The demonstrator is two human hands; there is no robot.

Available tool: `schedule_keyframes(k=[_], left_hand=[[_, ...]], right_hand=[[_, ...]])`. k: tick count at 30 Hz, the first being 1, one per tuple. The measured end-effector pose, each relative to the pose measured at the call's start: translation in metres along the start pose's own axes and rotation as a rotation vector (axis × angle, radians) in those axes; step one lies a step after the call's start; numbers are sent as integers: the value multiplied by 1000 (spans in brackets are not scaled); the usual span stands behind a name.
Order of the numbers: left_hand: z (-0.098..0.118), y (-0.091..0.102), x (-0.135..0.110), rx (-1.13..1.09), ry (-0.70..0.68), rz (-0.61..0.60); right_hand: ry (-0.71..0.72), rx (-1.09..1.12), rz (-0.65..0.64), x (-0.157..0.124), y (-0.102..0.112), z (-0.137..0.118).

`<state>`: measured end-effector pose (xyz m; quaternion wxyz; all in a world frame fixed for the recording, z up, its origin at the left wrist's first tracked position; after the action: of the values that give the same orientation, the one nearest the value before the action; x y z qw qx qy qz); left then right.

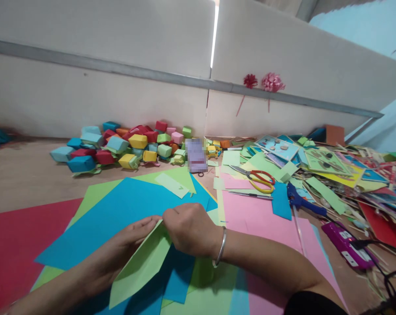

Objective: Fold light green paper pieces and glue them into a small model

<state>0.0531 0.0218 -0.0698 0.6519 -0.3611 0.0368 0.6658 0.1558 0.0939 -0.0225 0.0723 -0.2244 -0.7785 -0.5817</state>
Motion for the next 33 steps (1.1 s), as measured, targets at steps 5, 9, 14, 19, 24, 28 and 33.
schedule_keyframes(k=[5, 9, 14, 19, 24, 28, 33], left_hand=[[5, 5, -1, 57, -36, 68], [5, 13, 1, 129, -89, 133], [13, 15, 7, 197, -291, 128], [16, 13, 3, 451, -420, 205], [20, 15, -5, 403, -435, 341], [24, 14, -7, 385, -436, 323], [21, 19, -9, 557, -506, 385]], right_hand=[[-299, 360, -109, 5, -1, 14], [-655, 792, -162, 6, -10, 26], [-1010, 1353, -39, 1, -33, 30], [-929, 1468, -42, 1, -45, 15], [-799, 979, -94, -1, -35, 15], [-515, 522, 109, 2, -14, 16], [-413, 511, 121, 2, -21, 14]])
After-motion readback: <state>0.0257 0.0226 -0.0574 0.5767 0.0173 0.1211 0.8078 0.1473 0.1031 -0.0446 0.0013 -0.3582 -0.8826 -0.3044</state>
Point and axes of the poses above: each hand's wrist, its own x-axis towards the middle knuckle, its own y-axis out of the back of the hand, z = x × y, the point moved 5 cm from there along x, towards the middle knuckle, and after that the axes turned 12 degrees about x, right-handed, at the moved point
